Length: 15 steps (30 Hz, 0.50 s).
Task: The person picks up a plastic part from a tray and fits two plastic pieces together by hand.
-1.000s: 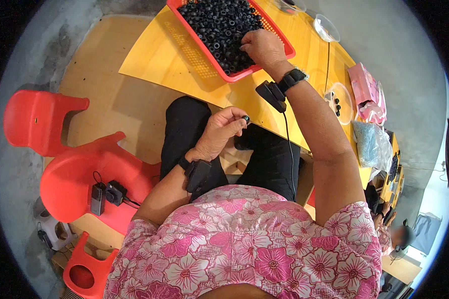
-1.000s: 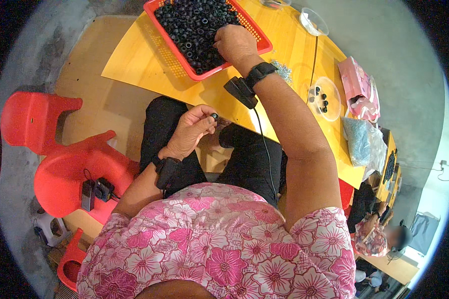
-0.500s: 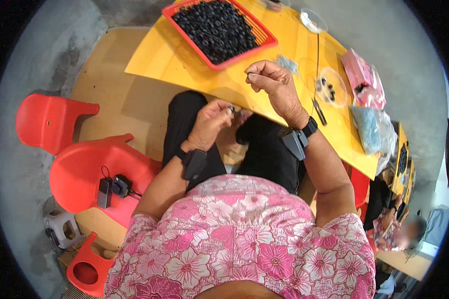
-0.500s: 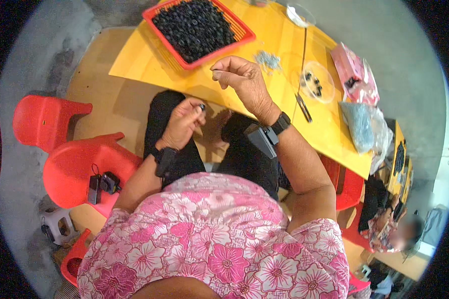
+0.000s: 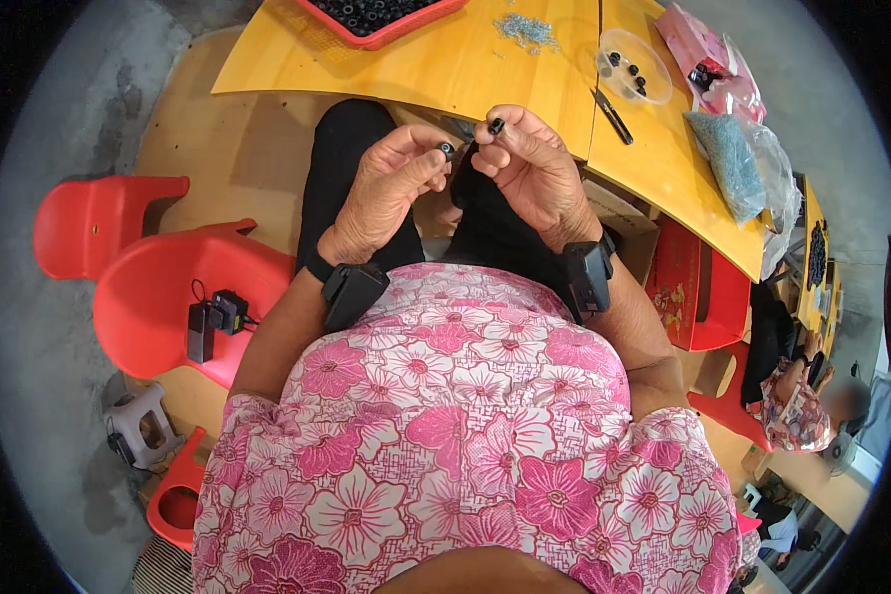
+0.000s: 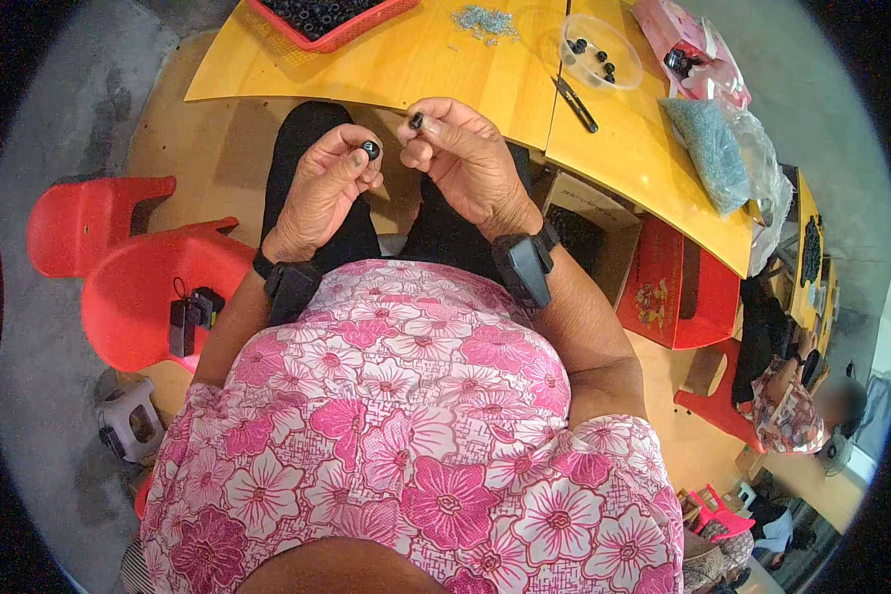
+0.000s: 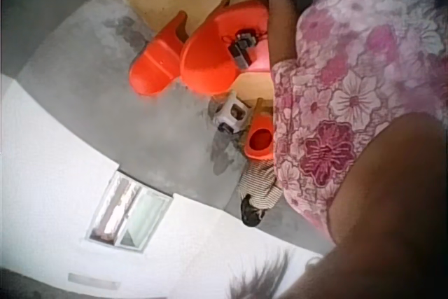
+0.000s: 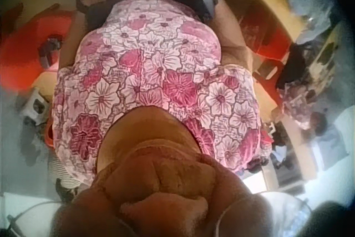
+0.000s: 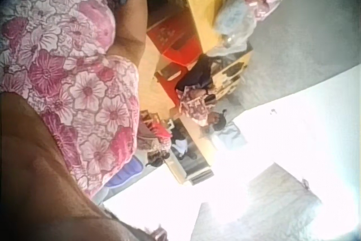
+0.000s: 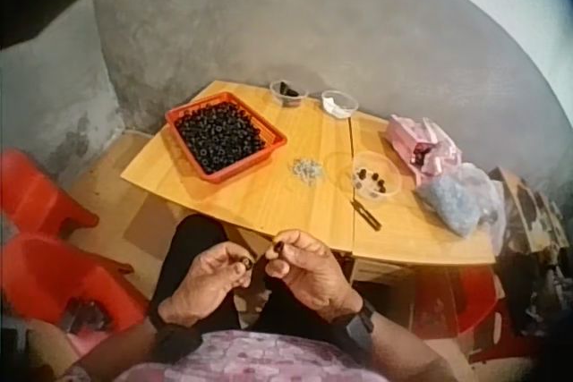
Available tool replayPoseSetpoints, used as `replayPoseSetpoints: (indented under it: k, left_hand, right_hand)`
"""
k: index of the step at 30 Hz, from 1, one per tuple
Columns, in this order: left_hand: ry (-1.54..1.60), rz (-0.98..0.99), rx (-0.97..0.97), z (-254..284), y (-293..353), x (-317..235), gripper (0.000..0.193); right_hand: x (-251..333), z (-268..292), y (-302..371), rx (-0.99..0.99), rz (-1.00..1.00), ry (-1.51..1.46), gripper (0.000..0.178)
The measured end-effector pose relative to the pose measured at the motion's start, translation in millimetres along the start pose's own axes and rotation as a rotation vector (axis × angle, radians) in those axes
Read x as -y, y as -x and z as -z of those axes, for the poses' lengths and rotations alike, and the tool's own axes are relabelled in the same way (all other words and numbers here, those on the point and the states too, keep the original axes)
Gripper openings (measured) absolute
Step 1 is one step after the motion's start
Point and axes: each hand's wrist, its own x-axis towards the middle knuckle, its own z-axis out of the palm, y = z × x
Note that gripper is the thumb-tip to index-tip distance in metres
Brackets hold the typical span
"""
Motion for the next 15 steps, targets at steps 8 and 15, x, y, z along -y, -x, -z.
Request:
replayPoseSetpoints:
  k: [8,15]
  left_hand:
    - [-0.063,0.001,0.029,-10.2,6.4,3.0,0.017]
    - [-0.159,-0.033,0.032,-12.0,7.4,1.1,0.019]
  right_hand:
    - [-10.5,-5.9,16.2,-0.038,-0.015,-0.013,0.018]
    - [-18.3,-9.2,17.9,-0.024,0.012,0.028,0.019]
